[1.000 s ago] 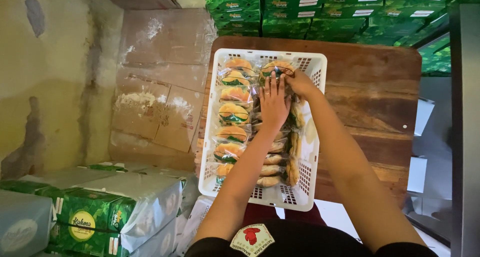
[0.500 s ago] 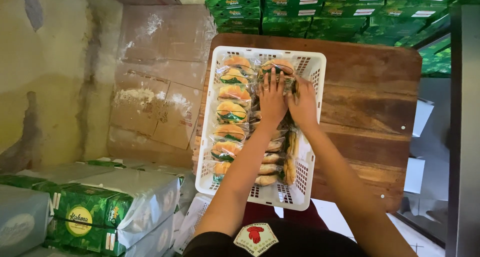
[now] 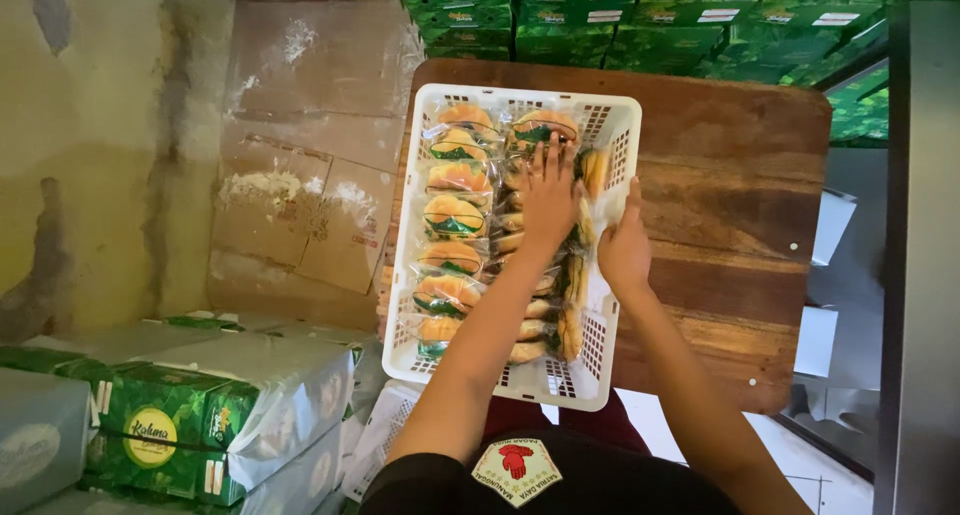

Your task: The person organizes individually wrapped sandwiches into a white plastic crate and moves others onto a metal table surface by hand.

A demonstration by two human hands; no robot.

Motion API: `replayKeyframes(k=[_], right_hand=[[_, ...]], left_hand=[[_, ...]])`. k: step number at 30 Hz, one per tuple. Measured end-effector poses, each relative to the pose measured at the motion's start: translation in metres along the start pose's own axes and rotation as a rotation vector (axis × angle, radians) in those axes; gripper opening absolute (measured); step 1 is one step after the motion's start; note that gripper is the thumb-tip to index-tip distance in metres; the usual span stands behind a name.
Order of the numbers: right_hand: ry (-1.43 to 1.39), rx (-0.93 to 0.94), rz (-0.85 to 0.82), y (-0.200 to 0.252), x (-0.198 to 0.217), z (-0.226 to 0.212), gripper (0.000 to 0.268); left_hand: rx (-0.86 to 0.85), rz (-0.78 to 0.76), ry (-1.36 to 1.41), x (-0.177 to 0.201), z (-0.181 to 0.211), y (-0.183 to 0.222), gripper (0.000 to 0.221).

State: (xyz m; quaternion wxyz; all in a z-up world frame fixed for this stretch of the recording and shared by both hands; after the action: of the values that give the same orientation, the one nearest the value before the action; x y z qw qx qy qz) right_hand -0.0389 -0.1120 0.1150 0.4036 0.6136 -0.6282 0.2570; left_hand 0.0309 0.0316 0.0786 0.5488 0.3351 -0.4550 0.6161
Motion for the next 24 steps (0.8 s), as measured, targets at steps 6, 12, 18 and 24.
replayKeyframes(k=[6, 12, 18, 24], right_hand=[[-0.031, -0.050, -0.020, 0.000, 0.001, 0.001, 0.081], [-0.060, -0.094, -0.030, 0.009, 0.019, -0.017, 0.080], [-0.121, -0.104, -0.019, 0.006, 0.016, -0.014, 0.077], [-0.145, -0.101, 0.000, 0.002, 0.008, -0.003, 0.081]], left_hand=[[0.312, 0.044, 0.758, 0.013, 0.034, 0.060, 0.063], [0.290, -0.127, 0.552, -0.043, 0.023, 0.052, 0.087], [0.276, -0.231, 0.550, -0.033, 0.030, 0.056, 0.076], [0.142, -0.253, 0.757, -0.017, 0.043, 0.060, 0.080]])
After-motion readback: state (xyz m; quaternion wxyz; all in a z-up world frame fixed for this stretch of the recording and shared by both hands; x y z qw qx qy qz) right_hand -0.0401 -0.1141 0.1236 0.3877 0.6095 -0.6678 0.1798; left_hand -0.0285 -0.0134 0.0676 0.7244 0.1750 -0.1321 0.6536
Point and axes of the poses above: each hand's wrist, its own y-axis away from the middle knuckle, its own x-axis out of the back of the hand, z = x × y, the point moved 7 cm from there along -y, towards the middle knuckle, and after that the axes turned 9 degrees about y, right-handed, at the moved point
